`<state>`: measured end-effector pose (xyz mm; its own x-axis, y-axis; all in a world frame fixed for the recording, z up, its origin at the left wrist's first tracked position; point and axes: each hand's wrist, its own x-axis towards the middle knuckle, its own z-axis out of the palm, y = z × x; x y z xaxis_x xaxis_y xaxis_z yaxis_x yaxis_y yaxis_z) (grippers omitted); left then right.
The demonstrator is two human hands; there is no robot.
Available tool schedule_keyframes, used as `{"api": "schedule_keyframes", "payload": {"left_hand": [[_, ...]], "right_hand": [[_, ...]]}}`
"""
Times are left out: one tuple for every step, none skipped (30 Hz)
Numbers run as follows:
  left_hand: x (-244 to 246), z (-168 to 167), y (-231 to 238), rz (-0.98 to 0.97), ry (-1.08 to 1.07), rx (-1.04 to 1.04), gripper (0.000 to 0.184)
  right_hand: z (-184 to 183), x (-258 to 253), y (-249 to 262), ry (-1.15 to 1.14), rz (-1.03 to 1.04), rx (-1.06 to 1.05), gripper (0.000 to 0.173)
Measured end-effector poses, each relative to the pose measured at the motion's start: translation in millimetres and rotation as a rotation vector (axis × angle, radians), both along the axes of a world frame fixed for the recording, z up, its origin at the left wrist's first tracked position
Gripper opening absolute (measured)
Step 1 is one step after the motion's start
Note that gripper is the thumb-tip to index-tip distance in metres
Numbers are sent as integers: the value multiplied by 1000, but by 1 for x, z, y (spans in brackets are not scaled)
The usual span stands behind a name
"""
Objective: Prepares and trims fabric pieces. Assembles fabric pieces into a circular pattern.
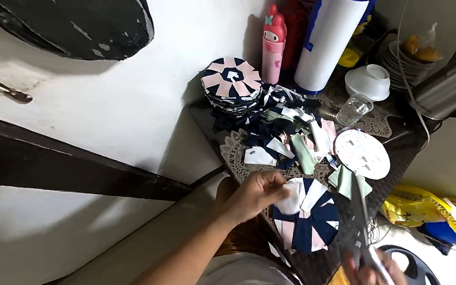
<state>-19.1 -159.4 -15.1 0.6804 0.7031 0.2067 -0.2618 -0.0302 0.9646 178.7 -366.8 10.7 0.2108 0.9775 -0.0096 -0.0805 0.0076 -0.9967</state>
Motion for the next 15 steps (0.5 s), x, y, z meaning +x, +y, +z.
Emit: {"api": "schedule_keyframes", "payload": {"left_hand": [[1, 2, 7, 32, 64, 33, 6], [2, 4, 14, 50, 120, 49, 6], [5, 5, 23, 66, 180, 65, 7], [8, 5, 33, 90, 255, 99, 8], [12, 4, 44, 124, 356, 154, 8], [15, 3, 53, 170, 487, 233, 10], [18, 4, 61, 209, 619, 312, 13], [20, 6, 67, 240, 720, 379, 16], [21, 8, 68, 264, 770, 434, 17], [20, 10, 68, 292, 772, 472, 17], [19, 12, 66, 317, 753, 483, 17], [17, 13, 64, 337, 711, 469, 16], [16, 13, 61, 350, 653, 426, 13], [15, 13, 58, 356, 585, 344, 10], [16, 14, 55, 346, 505, 238, 6]], "right_hand": [[2, 10, 7, -185, -100, -23, 25], [3, 24, 17, -398, -183, -42, 27], [2, 42, 29, -629, -251, -76, 32], [3, 58, 43, -835, -299, -139, 37], [7, 71, 56, -964, -323, -223, 40], [8, 81, 69, -1031, -340, -314, 40], [9, 91, 81, -1073, -357, -400, 39], [9, 99, 91, -1099, -375, -485, 39], [8, 107, 99, -1119, -389, -541, 41], [5, 113, 105, -1152, -404, -572, 42], [2, 119, 110, -1188, -416, -586, 42], [-2, 122, 113, -1220, -424, -592, 42], [-5, 125, 117, -1247, -429, -602, 40], [-9, 128, 120, -1271, -433, -613, 40], [-13, 131, 123, -1293, -433, -619, 40]]}}
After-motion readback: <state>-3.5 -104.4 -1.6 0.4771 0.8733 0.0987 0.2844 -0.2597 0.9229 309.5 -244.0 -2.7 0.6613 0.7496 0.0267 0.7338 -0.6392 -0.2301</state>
